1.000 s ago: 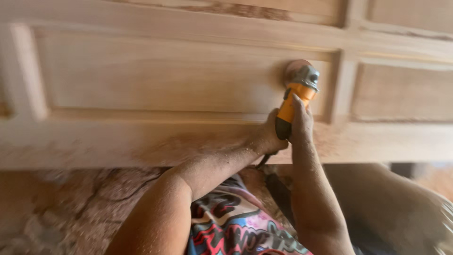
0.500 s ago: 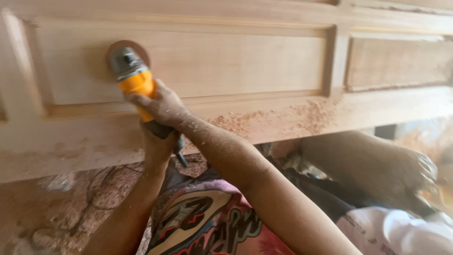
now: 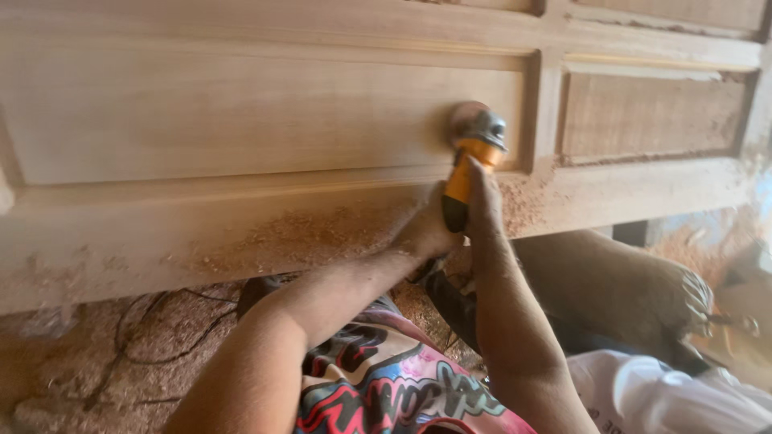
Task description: The person uses an electric sander to smooth the surface of a large wooden panel with recessed rectangular panels. The person moves the sander across the flat surfaces and along the edges of the recessed areas, generating wood dust.
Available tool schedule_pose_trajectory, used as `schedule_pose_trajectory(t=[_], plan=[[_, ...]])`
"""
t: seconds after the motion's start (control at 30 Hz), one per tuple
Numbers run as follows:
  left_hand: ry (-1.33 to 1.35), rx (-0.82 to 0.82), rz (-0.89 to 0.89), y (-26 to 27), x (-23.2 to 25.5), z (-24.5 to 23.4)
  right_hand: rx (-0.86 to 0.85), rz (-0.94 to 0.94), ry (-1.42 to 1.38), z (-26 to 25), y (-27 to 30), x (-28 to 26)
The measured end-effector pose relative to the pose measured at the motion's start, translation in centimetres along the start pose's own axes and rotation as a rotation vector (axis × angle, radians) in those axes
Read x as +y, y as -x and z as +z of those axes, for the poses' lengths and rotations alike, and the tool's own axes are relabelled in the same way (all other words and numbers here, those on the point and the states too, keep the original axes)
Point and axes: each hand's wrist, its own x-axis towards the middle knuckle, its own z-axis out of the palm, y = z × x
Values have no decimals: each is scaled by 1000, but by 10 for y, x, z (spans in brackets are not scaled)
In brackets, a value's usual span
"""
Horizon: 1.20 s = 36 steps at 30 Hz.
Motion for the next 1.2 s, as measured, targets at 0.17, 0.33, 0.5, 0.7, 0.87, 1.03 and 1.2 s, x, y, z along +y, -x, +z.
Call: schedule_pose_trajectory(t=[0.17, 0.33, 0.5, 0.7, 0.87, 1.03, 1.2], plan=[[-34, 123, 42, 40, -13, -42, -211, -77, -101, 45, 31, 20], [43, 274, 39, 127, -40, -144, -403, -69, -17, 169, 85, 57], [225, 501, -8, 204, -81, -238, -582, -54, 232, 302, 160, 87], [348, 609, 250, 259, -90, -295, -742, -194, 442, 385, 223, 96], [419, 455, 144, 237, -88, -264, -624, -47, 390, 338, 213, 82], [296, 159, 112, 181, -65, -205, -261, 45, 196, 234, 159, 64], [212, 21, 27, 158, -52, -189, -120, -56, 39, 179, 130, 78]])
